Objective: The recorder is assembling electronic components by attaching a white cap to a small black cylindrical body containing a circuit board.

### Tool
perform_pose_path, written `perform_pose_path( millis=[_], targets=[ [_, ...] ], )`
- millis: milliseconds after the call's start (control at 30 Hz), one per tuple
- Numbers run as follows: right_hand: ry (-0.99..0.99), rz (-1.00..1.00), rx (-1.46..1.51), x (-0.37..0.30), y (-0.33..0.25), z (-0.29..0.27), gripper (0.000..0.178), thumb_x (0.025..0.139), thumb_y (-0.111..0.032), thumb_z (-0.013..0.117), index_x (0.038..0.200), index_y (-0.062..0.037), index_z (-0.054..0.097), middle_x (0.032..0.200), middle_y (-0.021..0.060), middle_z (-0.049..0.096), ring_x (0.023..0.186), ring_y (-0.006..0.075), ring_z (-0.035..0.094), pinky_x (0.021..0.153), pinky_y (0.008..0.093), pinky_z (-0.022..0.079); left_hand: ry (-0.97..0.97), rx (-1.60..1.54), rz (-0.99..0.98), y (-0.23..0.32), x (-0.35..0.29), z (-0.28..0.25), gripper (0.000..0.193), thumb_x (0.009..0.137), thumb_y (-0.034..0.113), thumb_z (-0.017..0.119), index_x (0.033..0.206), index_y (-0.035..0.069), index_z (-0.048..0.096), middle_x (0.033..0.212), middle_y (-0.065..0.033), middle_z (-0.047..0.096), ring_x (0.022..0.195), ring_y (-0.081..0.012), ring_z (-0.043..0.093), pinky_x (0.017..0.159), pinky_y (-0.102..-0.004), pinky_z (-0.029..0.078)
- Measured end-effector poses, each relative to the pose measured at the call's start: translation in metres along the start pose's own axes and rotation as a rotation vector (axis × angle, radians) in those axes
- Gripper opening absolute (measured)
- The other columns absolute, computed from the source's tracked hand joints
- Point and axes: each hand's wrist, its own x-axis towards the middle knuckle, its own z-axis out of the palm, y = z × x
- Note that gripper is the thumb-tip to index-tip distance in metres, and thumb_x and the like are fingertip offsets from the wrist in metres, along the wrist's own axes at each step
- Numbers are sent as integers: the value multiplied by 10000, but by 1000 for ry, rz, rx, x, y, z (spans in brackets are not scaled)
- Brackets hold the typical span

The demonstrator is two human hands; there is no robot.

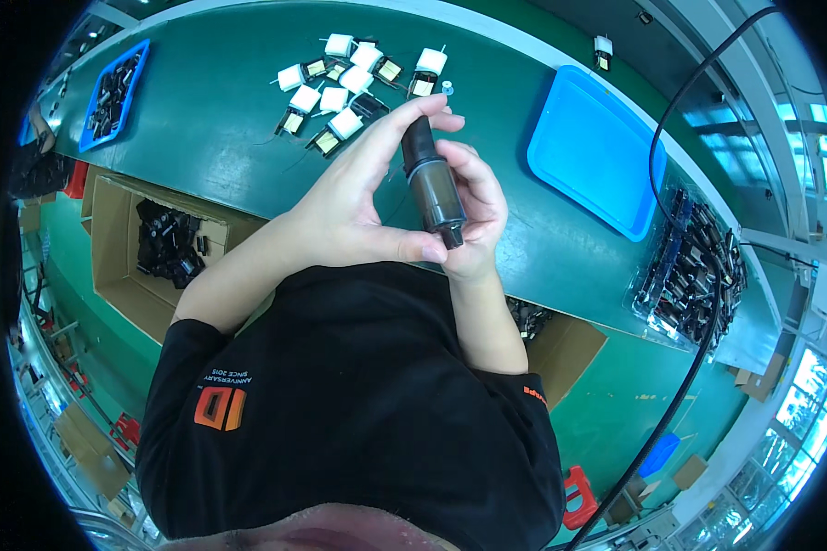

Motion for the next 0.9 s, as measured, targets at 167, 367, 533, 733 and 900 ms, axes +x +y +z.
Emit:
perform_pose_path(
  millis=[167,367,533,733,900],
  targets=[
    [16,-62,-252,-8,-3,-8,839,688,-540,818,1220,46,540,1268,186,527,1169,300,537,1013,430,441,-48,4,47,1,0,1,1099,670,486,850,1445,-33,269,1364,-212,441,1285,-345,440,1086,-412,335],
    [47,-109,-95,-22,6,-15,838,719,-532,810,1303,-27,483,1401,152,439,1314,352,433,1096,502,381,-107,-120,13,0,-6,14,1100,729,457,808,1474,-35,167,1390,-236,399,1319,-383,387,1105,-435,319],
    [20,-63,-78,-22,3,-10,857,686,-502,848,1301,-41,470,1394,129,440,1296,317,453,1078,472,408,-161,-67,44,-12,-7,10,1165,722,516,789,1493,-32,107,1446,-263,347,1340,-406,360,1116,-449,302],
    [94,-104,-270,-17,-2,6,788,693,-498,845,1239,-46,499,1351,134,482,1273,295,468,1096,452,380,-105,104,194,1,-5,9,1311,657,620,773,1501,-44,21,1361,-273,393,1265,-422,409,1112,-472,299],
    [90,-243,-365,-14,1,11,747,703,-474,842,1209,-35,512,1269,111,495,1214,277,492,1061,433,394,-77,87,228,-6,-4,19,1279,647,565,807,1481,-70,75,1263,-231,447,1171,-388,456,1059,-457,344]
  ],
)
